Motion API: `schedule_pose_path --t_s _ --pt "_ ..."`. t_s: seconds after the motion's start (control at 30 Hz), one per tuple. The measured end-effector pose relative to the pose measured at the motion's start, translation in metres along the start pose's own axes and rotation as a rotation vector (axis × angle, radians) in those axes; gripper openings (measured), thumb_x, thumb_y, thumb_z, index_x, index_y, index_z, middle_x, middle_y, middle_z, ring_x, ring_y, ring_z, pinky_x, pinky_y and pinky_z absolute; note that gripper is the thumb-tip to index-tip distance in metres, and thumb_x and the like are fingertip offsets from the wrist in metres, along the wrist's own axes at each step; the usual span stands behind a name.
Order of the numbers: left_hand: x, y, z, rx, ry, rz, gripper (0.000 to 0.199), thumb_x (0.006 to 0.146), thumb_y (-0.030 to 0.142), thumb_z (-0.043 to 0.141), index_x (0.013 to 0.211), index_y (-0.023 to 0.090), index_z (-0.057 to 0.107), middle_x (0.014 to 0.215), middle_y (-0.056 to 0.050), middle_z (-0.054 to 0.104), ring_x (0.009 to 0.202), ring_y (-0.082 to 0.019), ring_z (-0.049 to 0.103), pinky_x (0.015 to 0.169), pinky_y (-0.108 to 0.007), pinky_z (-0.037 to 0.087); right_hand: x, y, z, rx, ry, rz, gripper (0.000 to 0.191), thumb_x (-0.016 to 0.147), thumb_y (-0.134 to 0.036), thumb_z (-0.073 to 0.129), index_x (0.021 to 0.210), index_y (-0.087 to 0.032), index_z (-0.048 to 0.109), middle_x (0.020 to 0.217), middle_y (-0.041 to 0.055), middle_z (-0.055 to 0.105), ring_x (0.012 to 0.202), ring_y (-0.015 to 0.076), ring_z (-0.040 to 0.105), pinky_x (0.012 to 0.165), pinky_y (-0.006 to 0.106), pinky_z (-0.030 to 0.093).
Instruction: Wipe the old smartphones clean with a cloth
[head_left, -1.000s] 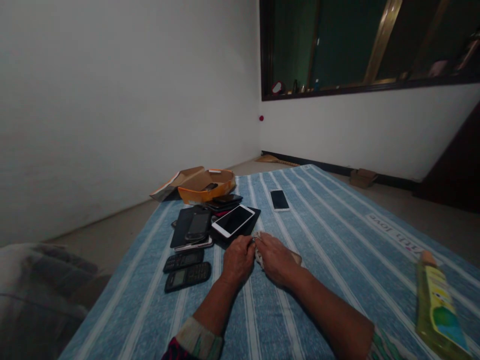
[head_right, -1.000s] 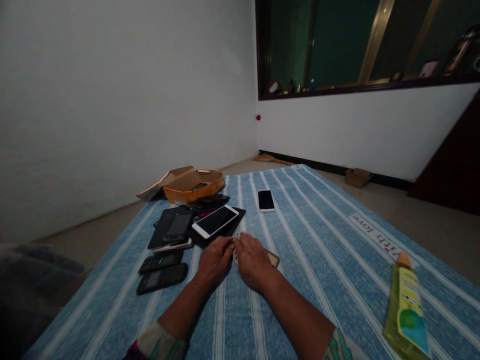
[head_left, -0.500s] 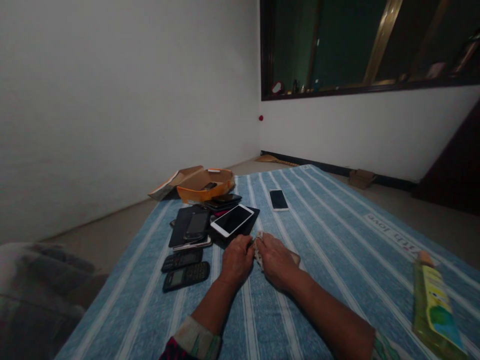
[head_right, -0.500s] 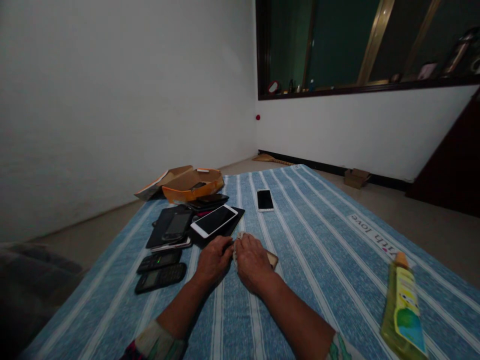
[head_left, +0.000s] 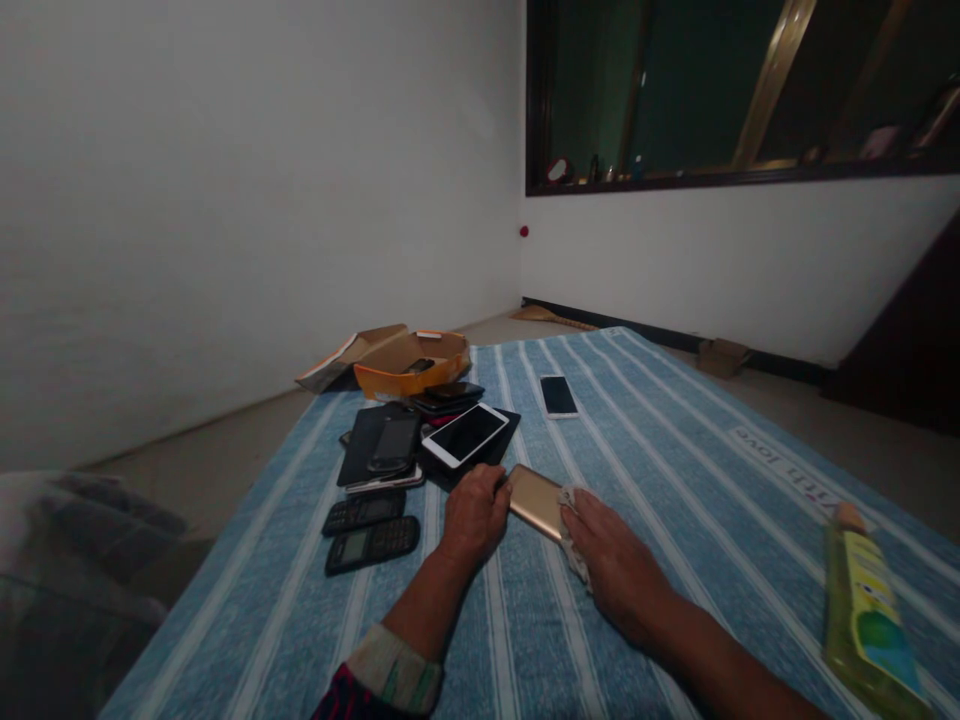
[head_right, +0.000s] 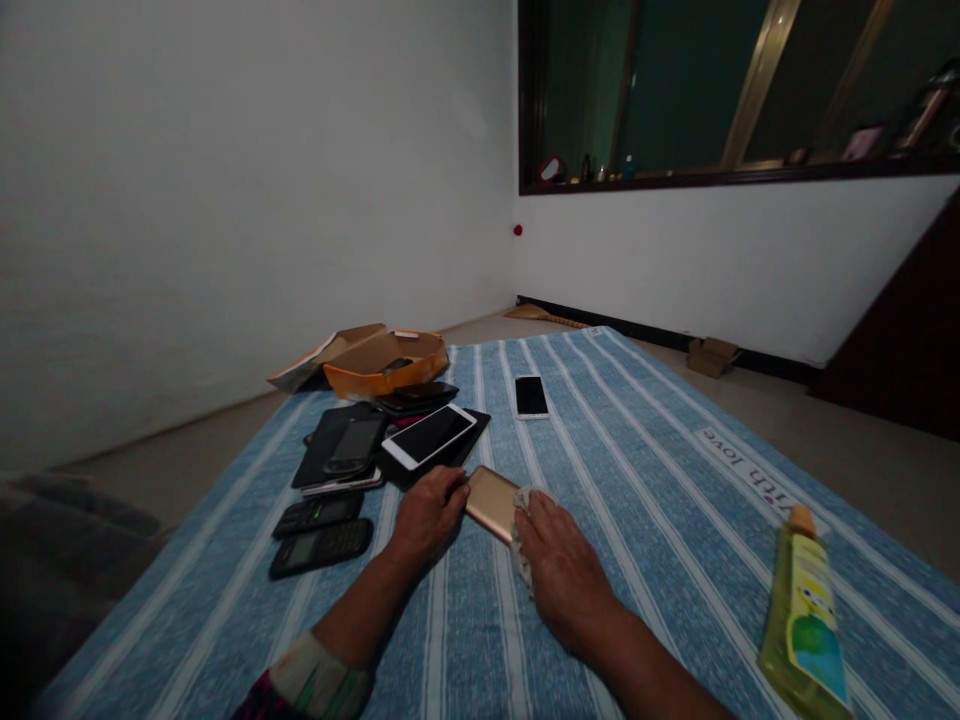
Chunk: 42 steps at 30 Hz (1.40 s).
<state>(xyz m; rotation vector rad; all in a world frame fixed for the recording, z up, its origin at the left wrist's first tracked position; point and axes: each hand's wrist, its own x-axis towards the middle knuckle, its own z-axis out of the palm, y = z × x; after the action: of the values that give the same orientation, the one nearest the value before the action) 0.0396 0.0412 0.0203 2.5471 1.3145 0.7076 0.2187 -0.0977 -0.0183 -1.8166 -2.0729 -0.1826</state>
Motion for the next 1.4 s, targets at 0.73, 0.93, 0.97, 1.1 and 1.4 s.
schedule_pose_path --t_s 0.73,0.93,0.97,1.1,1.4 --pt "0.000 0.002 -0.002 0.014 -0.006 -0.009 0.017 0.091 0.019 0.052 0.101 0.018 0.065 0.097 -0.008 0.066 0.097 -0.023 0.063 0.087 -0.034 0.048 -0.009 -0.013 0.010 -0.124 0.096 0.031 0.053 0.085 0.001 0.043 0.136 -0.009 0.053 0.145 0.0203 0.048 0.136 0.0335 0.043 0.107 0.050 0.043" --pt "0.000 0.004 -0.004 0.017 -0.013 -0.017 0.015 0.092 0.019 0.052 0.098 0.019 0.065 0.095 -0.006 0.065 0.095 -0.021 0.062 0.086 -0.032 0.047 -0.003 -0.007 0.002 -0.049 0.017 0.035 0.056 0.085 0.002 0.041 0.138 -0.013 0.052 0.148 0.0173 0.045 0.138 0.0305 0.041 0.111 0.049 0.039" --pt "0.000 0.004 -0.004 0.017 -0.013 -0.018 0.015 0.092 0.019 0.052 0.098 0.019 0.065 0.095 -0.006 0.065 0.095 -0.021 0.062 0.086 -0.031 0.047 -0.002 -0.007 0.001 -0.037 0.010 0.048 0.054 0.086 0.001 0.042 0.138 -0.013 0.052 0.148 0.0180 0.045 0.138 0.0307 0.041 0.111 0.049 0.038" --pt "-0.001 0.005 -0.004 0.022 -0.010 -0.020 0.015 0.091 0.019 0.052 0.098 0.019 0.065 0.095 -0.006 0.065 0.095 -0.021 0.062 0.085 -0.031 0.047 -0.007 -0.009 0.009 -0.063 0.032 0.057 0.057 0.085 0.002 0.041 0.139 -0.011 0.051 0.148 0.0200 0.044 0.139 0.0328 0.039 0.112 0.053 0.035" --pt "-0.001 0.003 -0.002 0.027 -0.013 -0.020 0.015 0.092 0.019 0.053 0.100 0.018 0.065 0.096 -0.006 0.065 0.097 -0.021 0.062 0.086 -0.030 0.046 0.010 -0.006 -0.003 -0.077 0.007 0.014 0.051 0.086 -0.003 0.043 0.136 -0.010 0.053 0.144 0.0194 0.050 0.133 0.0300 0.048 0.109 0.047 0.041"
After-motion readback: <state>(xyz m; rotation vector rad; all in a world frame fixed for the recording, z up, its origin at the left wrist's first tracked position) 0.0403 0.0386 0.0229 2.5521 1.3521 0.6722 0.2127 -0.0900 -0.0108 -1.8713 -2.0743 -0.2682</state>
